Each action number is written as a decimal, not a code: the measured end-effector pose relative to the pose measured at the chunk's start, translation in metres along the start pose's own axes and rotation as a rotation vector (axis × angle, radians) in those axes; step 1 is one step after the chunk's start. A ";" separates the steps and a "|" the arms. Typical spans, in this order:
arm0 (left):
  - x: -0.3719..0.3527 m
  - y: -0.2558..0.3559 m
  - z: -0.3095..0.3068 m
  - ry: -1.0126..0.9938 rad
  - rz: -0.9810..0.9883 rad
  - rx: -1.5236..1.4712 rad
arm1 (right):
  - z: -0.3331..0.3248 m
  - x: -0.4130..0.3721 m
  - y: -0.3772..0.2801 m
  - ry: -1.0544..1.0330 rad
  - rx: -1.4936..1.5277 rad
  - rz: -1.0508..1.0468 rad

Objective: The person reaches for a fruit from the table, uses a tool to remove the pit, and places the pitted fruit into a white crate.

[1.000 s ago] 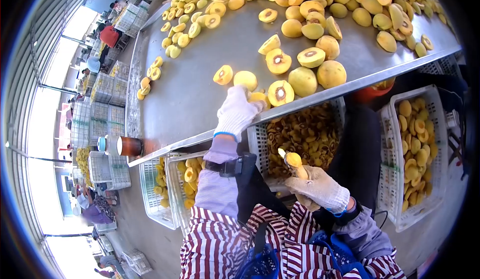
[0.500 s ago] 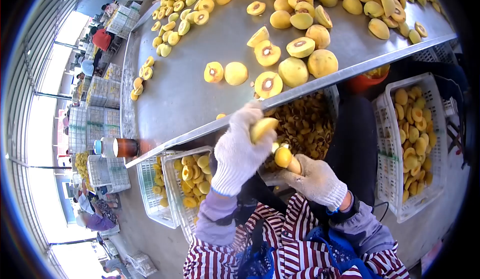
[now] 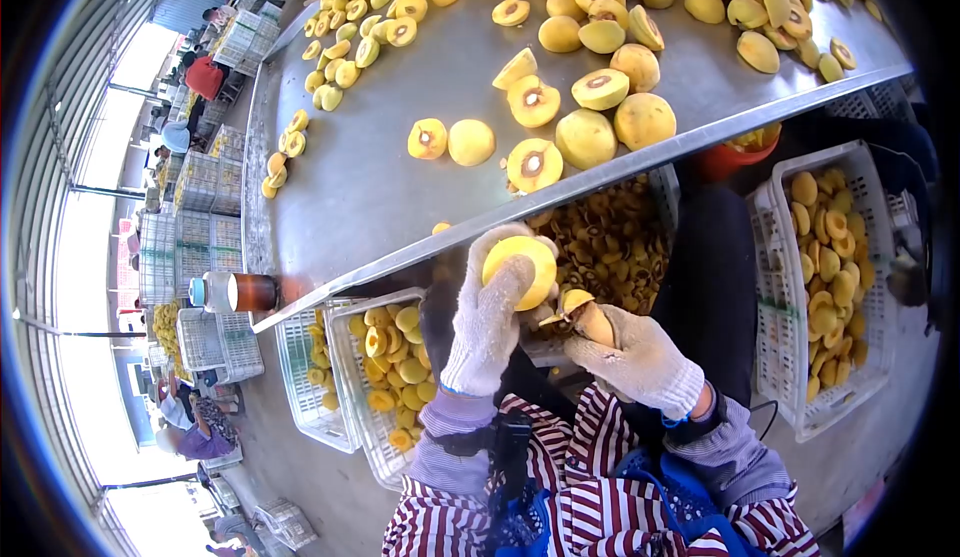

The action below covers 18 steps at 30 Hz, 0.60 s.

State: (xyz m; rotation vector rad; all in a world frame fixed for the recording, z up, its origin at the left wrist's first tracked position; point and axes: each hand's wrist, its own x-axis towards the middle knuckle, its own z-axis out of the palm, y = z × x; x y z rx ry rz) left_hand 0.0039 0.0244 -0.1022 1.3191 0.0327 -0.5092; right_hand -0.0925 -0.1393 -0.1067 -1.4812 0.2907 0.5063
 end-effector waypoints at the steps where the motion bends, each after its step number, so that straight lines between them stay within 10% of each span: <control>1: -0.002 0.000 0.003 -0.046 0.011 -0.099 | -0.003 -0.001 -0.009 -0.055 0.125 0.085; 5: -0.009 0.002 0.013 0.023 0.223 0.304 | 0.005 0.001 0.000 0.102 -0.246 -0.080; 8: -0.016 0.019 0.027 0.003 0.429 1.226 | 0.004 0.003 -0.004 0.063 -0.504 -0.002; 13: -0.010 -0.001 0.022 0.037 0.039 0.119 | 0.001 0.001 0.002 0.057 -0.206 -0.063; 18: -0.018 -0.006 0.030 -0.004 0.002 0.071 | 0.001 0.004 0.012 -0.003 -0.065 -0.044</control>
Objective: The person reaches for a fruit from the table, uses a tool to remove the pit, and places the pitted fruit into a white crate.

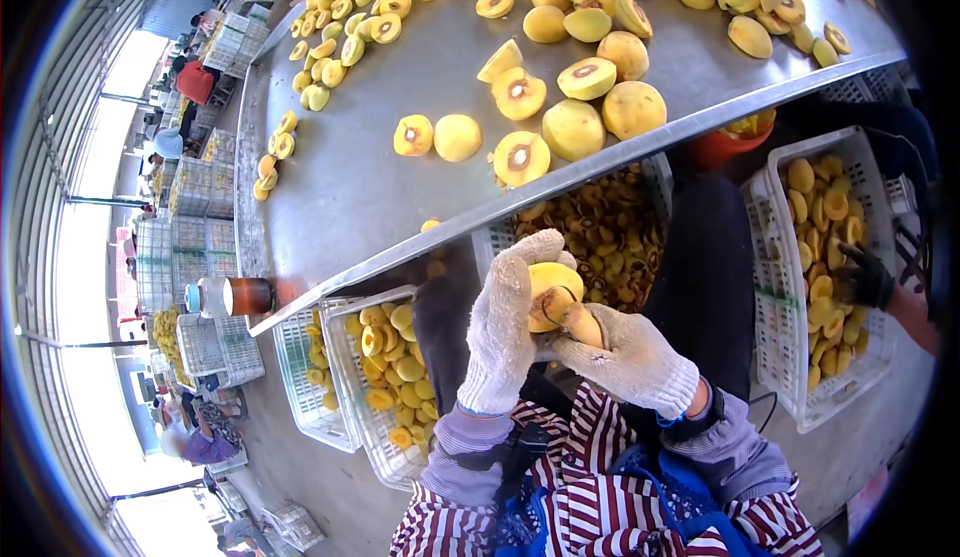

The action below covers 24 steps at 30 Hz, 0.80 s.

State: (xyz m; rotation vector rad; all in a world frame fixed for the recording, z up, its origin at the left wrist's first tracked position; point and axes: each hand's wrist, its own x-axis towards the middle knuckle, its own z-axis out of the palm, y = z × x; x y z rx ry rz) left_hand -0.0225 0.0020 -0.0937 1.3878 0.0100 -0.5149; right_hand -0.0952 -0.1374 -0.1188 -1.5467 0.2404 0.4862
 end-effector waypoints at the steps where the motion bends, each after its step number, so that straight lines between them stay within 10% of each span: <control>1: -0.003 0.002 0.004 -0.001 -0.006 0.008 | 0.000 0.001 -0.001 0.004 -0.035 -0.001; 12: -0.007 -0.004 0.028 0.078 0.184 -0.050 | 0.000 -0.004 -0.010 -0.087 0.109 0.066; 17: -0.008 0.010 0.026 0.015 -0.001 0.039 | -0.010 -0.008 -0.020 -0.346 0.414 0.187; 24: -0.002 0.012 0.009 -0.280 0.291 0.277 | -0.019 -0.010 0.000 -0.779 0.809 0.341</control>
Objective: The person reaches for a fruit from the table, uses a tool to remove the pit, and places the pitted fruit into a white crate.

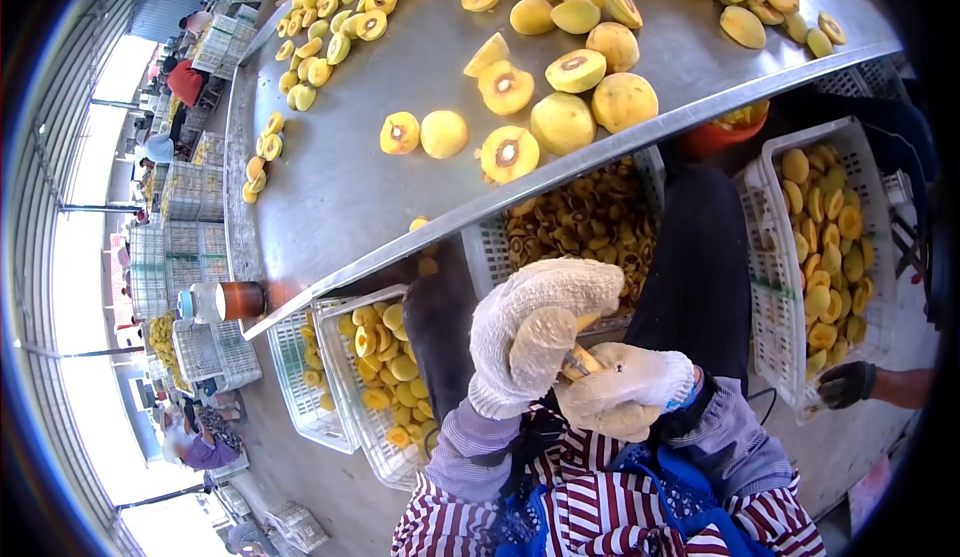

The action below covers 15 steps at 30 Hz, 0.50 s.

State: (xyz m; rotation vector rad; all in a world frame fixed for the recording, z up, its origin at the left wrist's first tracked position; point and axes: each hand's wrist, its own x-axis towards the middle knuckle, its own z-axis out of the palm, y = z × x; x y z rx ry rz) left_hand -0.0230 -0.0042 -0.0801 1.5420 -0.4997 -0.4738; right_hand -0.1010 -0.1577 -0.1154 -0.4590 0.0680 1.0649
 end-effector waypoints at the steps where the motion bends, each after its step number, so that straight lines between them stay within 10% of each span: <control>1: 0.001 0.010 0.004 -0.011 -0.065 -0.082 | -0.004 0.001 0.003 0.002 -0.018 -0.021; 5: 0.014 -0.015 -0.008 0.088 -0.417 -1.031 | 0.005 -0.005 -0.005 -0.104 -0.191 -0.034; 9: -0.011 -0.010 -0.065 0.639 -0.168 -0.289 | 0.007 -0.011 -0.015 0.233 -0.025 -0.133; 11: -0.023 -0.027 -0.112 0.805 -0.163 0.538 | 0.001 -0.005 -0.013 0.208 -0.038 -0.137; 12: -0.022 -0.009 -0.125 0.426 0.146 1.412 | -0.001 -0.001 -0.014 0.194 -0.048 -0.136; 15: 0.009 -0.002 -0.097 0.428 0.095 1.120 | 0.004 0.009 -0.014 0.333 -0.228 -0.091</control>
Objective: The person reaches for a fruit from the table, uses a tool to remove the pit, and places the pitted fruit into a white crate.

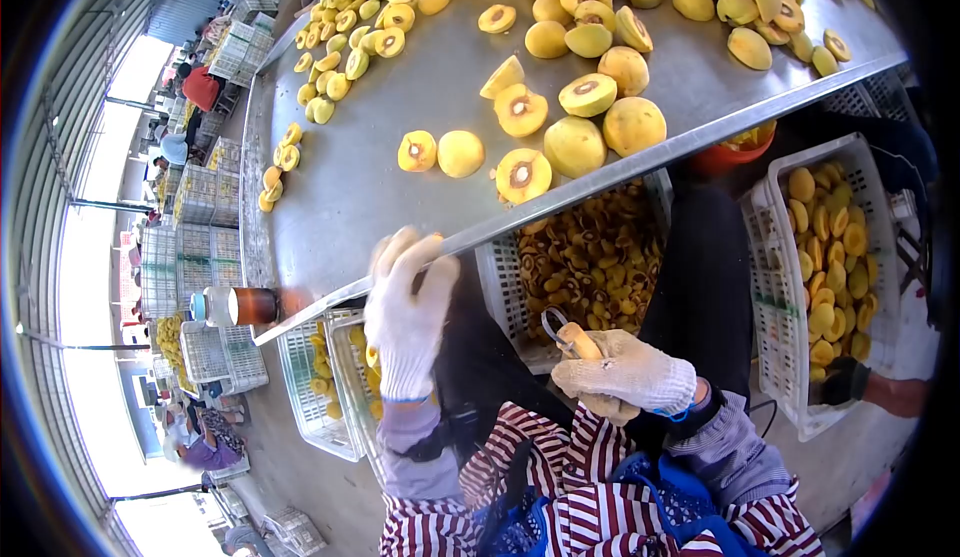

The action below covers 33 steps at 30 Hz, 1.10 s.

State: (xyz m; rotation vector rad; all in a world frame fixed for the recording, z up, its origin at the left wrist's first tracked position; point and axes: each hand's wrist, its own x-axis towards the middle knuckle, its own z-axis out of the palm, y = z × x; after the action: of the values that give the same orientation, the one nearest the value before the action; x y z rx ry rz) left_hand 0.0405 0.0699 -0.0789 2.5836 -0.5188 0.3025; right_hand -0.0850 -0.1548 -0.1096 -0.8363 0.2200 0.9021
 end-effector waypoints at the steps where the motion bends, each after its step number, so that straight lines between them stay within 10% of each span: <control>1: 0.012 0.013 0.012 -0.075 -0.202 -0.284 | 0.003 -0.002 -0.003 0.040 -0.030 -0.005; 8: 0.108 0.024 0.105 -0.527 -0.274 0.035 | 0.001 -0.009 -0.008 0.196 -0.022 -0.056; 17: 0.028 0.062 0.059 -0.379 -0.438 -1.344 | 0.007 -0.009 -0.009 0.302 -0.070 -0.189; 33: -0.039 0.102 0.056 -0.179 -0.401 -1.298 | 0.004 0.007 0.014 0.489 -0.510 -0.333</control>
State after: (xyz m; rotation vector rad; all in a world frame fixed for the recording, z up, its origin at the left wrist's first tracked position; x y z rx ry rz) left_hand -0.0299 -0.0289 -0.0961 1.3746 -0.1272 -0.3287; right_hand -0.0924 -0.1429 -0.1182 -1.5190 0.2680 0.4261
